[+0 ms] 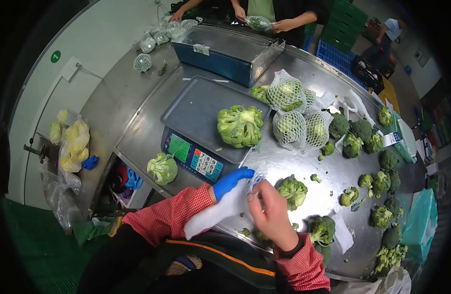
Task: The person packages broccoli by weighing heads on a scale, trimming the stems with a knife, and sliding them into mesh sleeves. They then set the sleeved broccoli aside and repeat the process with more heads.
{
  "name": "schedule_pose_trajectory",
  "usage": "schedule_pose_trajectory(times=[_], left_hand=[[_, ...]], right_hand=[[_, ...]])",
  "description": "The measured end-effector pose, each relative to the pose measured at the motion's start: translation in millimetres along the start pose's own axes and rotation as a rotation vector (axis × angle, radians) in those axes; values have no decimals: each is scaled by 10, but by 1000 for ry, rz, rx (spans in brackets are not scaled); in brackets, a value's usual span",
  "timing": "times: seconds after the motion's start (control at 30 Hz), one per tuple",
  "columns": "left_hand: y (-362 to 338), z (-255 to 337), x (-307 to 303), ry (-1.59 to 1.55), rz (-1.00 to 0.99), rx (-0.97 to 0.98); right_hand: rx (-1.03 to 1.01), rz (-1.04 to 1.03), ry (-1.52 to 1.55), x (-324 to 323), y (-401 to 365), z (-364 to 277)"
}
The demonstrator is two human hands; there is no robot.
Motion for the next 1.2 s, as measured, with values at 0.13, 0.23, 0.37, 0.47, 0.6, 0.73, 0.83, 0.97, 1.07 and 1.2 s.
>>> schedule_pose_trajectory(times=[0.13,0.23,0.37,0.47,0.6,0.73,0.83,0.97,1.07,1.2], left_hand=[[-216,85,221,-63,65,432],[-145,162,-20,137,96,441],[35,336,-118,220,64,-279],[-436,857,-227,1088,-121,159],[-584,1727,305,1564,599,977],[205,2323,46,1819,819,854],[1137,2580,-1012,1111,383,288],[160,1838,-113,511,253,104],[-244,1437,-23,254,238,83],[-423,898,-435,142,147,76]], right_hand=[[581,-202,247,40,126,199],[640,-624,376,76,51,274],[649,-129,985,-87,270,464],[683,93,1145,-219,591,559],[689,377,537,-16,953,702],[529,281,90,372,1347,1426],[699,288,291,466,1349,1202],[699,304,420,425,1088,1078],[782,267,578,152,790,618],[1000,139,1127,48,295,319]])
Point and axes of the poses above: each hand's wrist, its own y-axis towards the middle knuckle, its own x-axis out of the palm, z = x × y, the point moved 1 cm from there along y, towards the middle knuckle, and after that the axes turned 13 degrees about z, right-handed, at the moved point
